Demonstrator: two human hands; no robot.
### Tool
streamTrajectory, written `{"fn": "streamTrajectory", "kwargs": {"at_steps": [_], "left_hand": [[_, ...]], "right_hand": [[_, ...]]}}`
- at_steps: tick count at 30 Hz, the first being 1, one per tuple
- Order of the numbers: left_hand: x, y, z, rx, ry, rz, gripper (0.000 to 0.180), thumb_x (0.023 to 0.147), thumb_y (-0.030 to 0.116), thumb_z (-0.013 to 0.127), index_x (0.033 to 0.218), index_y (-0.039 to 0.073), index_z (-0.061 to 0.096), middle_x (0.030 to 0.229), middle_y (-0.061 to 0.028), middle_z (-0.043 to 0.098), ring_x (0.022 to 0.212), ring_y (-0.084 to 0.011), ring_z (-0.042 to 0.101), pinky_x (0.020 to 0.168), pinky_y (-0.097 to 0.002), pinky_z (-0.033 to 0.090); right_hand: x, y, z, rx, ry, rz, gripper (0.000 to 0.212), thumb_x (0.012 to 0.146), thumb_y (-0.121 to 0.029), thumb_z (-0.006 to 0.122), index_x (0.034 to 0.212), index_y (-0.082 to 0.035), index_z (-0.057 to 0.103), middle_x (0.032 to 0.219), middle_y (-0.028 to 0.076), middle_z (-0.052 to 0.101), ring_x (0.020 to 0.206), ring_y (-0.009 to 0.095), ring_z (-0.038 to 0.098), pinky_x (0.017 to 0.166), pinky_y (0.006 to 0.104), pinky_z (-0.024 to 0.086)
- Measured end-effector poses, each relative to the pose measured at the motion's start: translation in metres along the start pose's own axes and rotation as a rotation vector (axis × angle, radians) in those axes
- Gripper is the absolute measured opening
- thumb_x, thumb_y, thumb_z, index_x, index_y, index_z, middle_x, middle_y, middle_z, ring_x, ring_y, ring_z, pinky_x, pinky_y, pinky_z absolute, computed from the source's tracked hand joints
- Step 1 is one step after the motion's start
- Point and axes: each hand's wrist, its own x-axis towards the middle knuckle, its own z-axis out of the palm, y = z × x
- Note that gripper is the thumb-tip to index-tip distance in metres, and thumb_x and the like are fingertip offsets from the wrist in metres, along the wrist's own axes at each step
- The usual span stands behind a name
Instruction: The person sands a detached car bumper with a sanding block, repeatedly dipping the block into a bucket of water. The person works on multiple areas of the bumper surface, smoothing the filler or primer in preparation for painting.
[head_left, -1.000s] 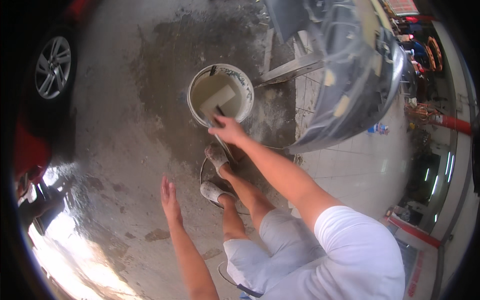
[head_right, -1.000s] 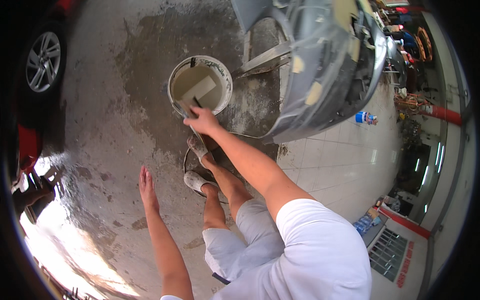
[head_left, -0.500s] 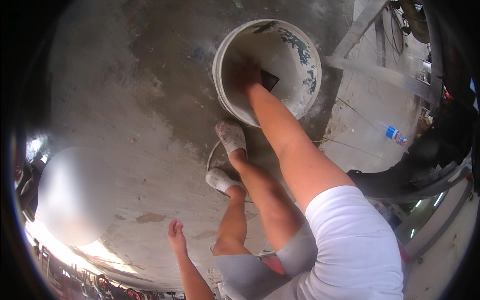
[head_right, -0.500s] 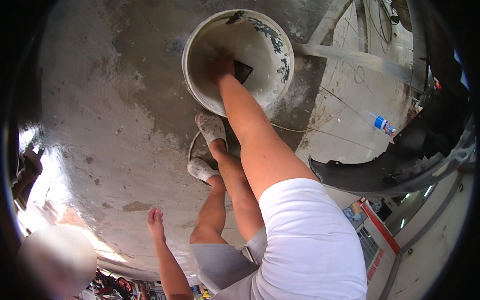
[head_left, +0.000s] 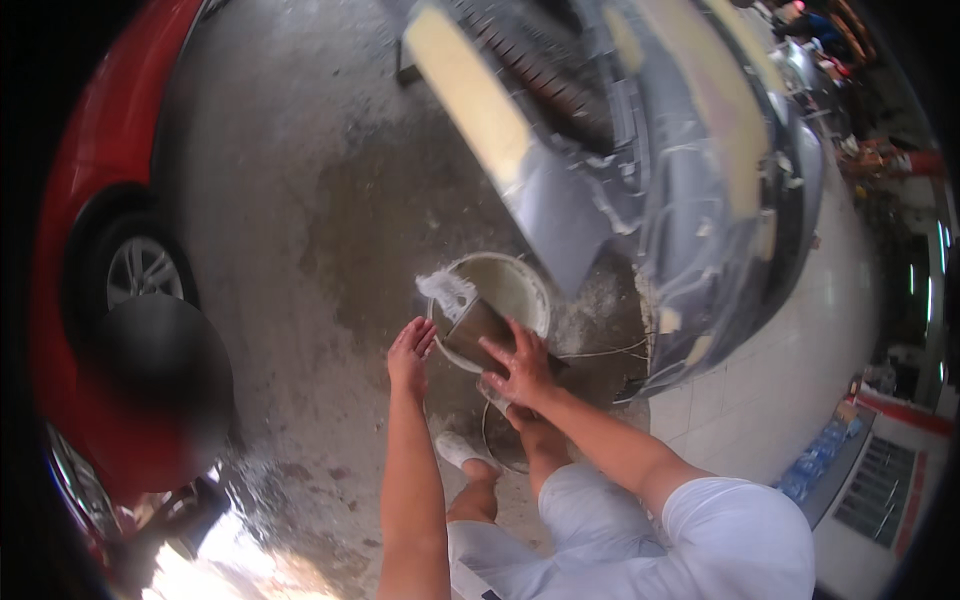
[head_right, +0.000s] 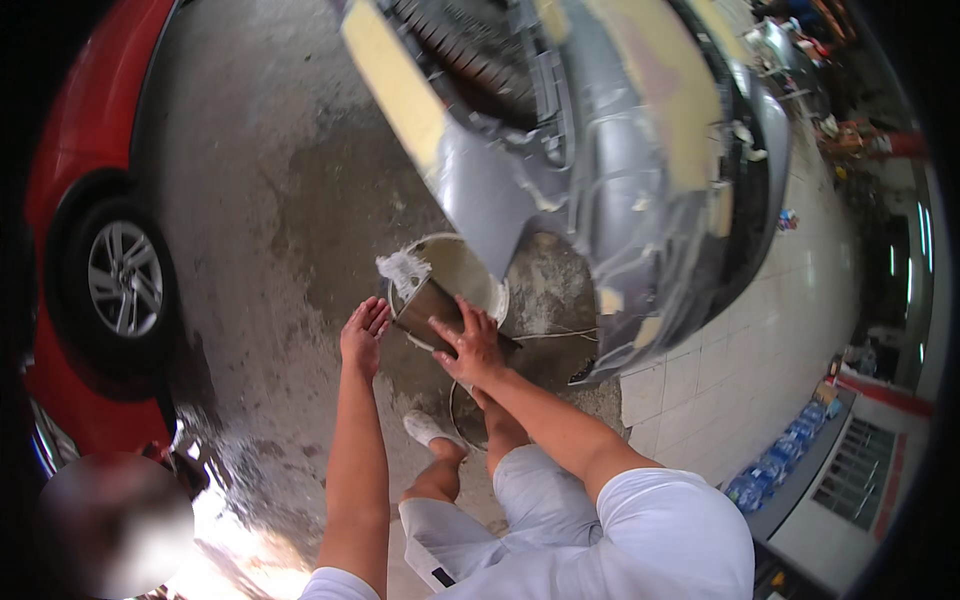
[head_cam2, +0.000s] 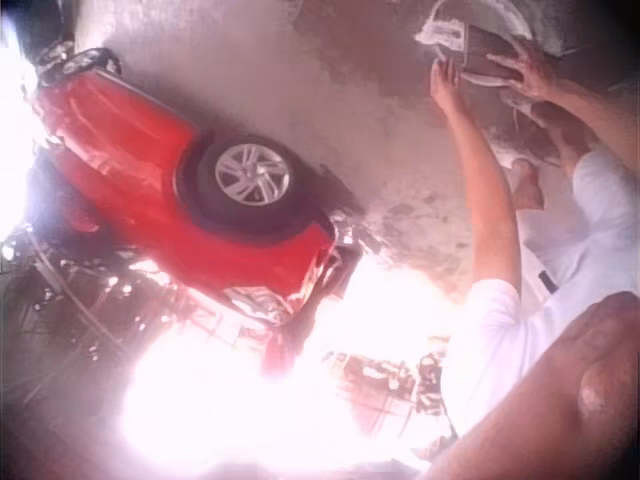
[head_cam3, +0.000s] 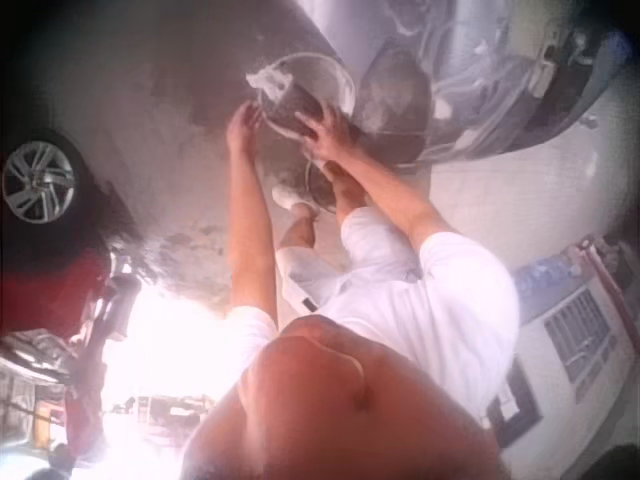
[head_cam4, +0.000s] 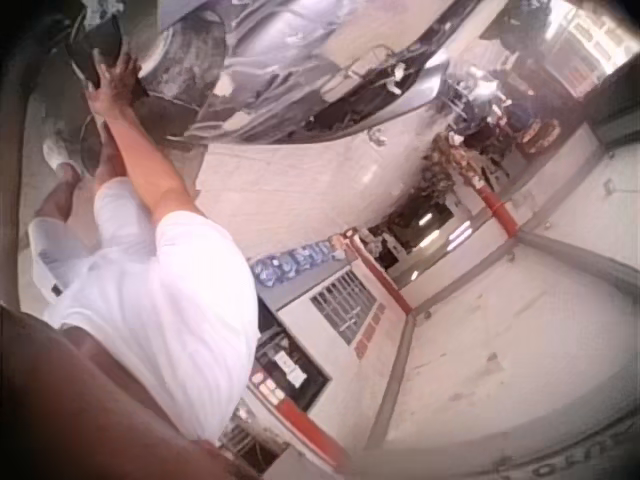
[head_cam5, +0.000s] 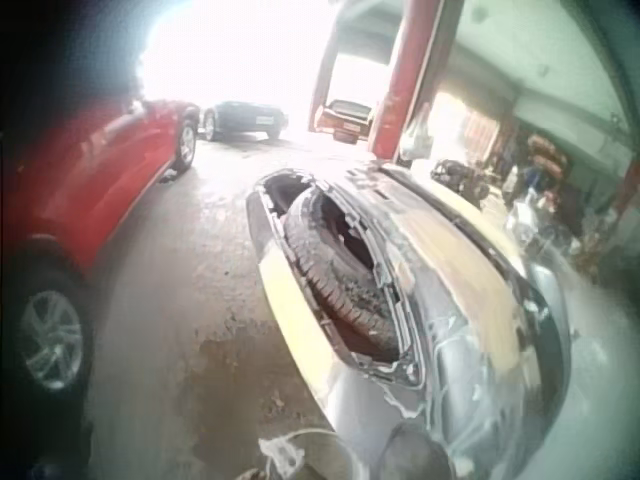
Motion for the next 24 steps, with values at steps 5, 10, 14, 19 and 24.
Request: {"fn": "streamTrajectory", "kwargs": {"at_steps": [5,10,14,19,24], "left_hand": [[-0.057,0.086,0.127,-0.205,-0.427,-0.271,0.046,0.112,0.029,0.042,0.14,-0.004,0.057,0.139,-0.0219,0.065,0.131,-0.0357,0.061,0.118,-0.0534,0.045],[-0.173,0.213,0.306,-0.269,-0.763,-0.416,0.037,0.112,0.022,0.039,0.132,-0.001,0.06,0.134,-0.0187,0.066,0.131,-0.0341,0.06,0.118,-0.0516,0.044],[-0.192,0.278,0.455,-0.046,-1.133,-0.214,0.041,0.11,0.025,0.051,0.141,0.0,0.059,0.143,-0.0169,0.063,0.13,-0.03,0.062,0.113,-0.0446,0.047],[-0.139,0.226,0.508,1.403,-0.602,1.091,0.05,0.106,0.029,0.055,0.148,0.001,0.056,0.136,-0.0163,0.07,0.119,-0.0407,0.068,0.105,-0.0482,0.052],[-0.107,0.177,0.53,1.629,-0.986,1.631,0.058,0.106,0.041,0.052,0.153,0.008,0.053,0.158,-0.0159,0.053,0.149,-0.0335,0.044,0.127,-0.0549,0.025]], "right_hand": [[0.005,-0.091,-0.17,0.032,0.113,-0.136,0.066,0.079,-0.039,0.086,0.142,-0.032,0.068,0.162,0.022,0.036,0.144,0.04,0.04,0.116,0.0578,0.033],[0.001,-0.133,-0.371,0.015,0.344,-0.086,0.066,0.075,-0.035,0.089,0.138,-0.029,0.071,0.158,0.022,0.04,0.144,0.04,0.041,0.115,0.0563,0.033],[0.029,-0.133,-0.534,-0.364,0.404,-0.038,0.062,0.077,-0.034,0.087,0.137,-0.028,0.072,0.159,0.026,0.04,0.143,0.041,0.042,0.114,0.0575,0.034],[0.09,-0.137,-0.638,-1.101,0.11,0.003,0.027,0.088,-0.021,0.071,0.109,-0.008,0.081,0.15,0.018,0.06,0.141,0.032,0.052,0.117,0.0566,0.033],[0.151,-0.13,-0.643,-1.339,-0.078,0.03,0.029,0.084,-0.027,0.075,0.107,-0.011,0.083,0.153,0.014,0.057,0.144,0.029,0.049,0.12,0.0553,0.03]]}}
